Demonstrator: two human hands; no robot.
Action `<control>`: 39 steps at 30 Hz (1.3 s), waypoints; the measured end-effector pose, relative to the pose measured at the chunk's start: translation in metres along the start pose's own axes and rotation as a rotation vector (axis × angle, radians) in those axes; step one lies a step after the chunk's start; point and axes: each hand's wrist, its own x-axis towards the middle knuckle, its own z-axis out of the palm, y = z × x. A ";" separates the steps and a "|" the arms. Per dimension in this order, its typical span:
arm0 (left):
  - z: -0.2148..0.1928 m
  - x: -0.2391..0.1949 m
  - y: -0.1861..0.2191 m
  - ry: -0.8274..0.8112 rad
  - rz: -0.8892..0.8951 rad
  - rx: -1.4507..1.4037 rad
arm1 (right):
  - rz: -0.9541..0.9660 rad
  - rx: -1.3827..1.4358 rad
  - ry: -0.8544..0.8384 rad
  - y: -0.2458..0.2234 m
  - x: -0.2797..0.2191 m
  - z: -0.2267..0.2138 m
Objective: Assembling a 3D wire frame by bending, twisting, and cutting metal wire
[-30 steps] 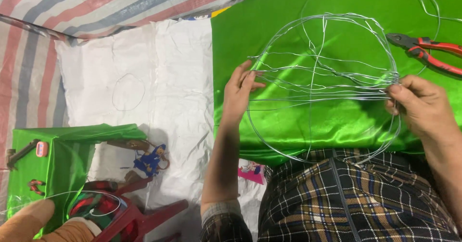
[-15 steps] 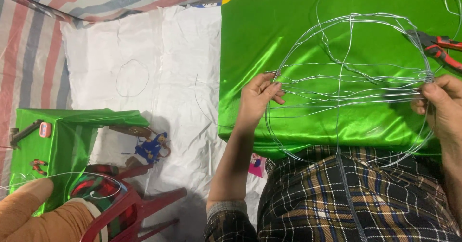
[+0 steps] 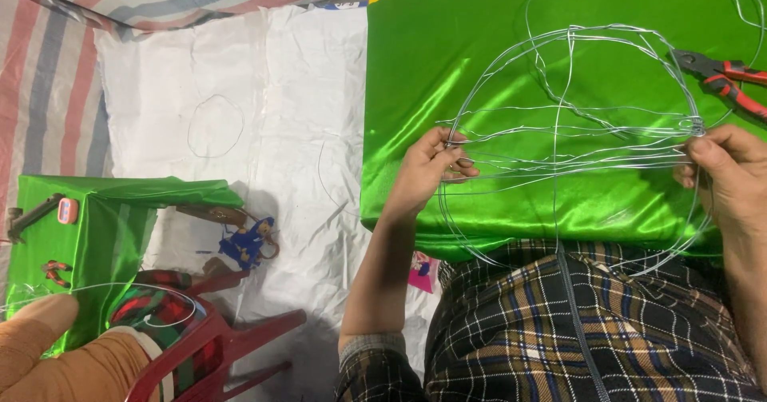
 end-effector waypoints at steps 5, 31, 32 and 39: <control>0.006 -0.002 0.000 0.054 -0.012 0.057 | 0.018 0.011 0.087 -0.025 -0.010 0.024; 0.021 -0.006 0.029 0.081 0.011 0.140 | 0.095 -0.014 0.106 -0.072 -0.021 0.042; 0.020 -0.006 0.030 0.094 0.005 0.131 | 0.109 -0.088 0.133 -0.074 -0.016 0.041; 0.011 -0.002 0.018 0.066 0.065 0.025 | 0.090 -0.063 0.113 -0.105 0.013 0.053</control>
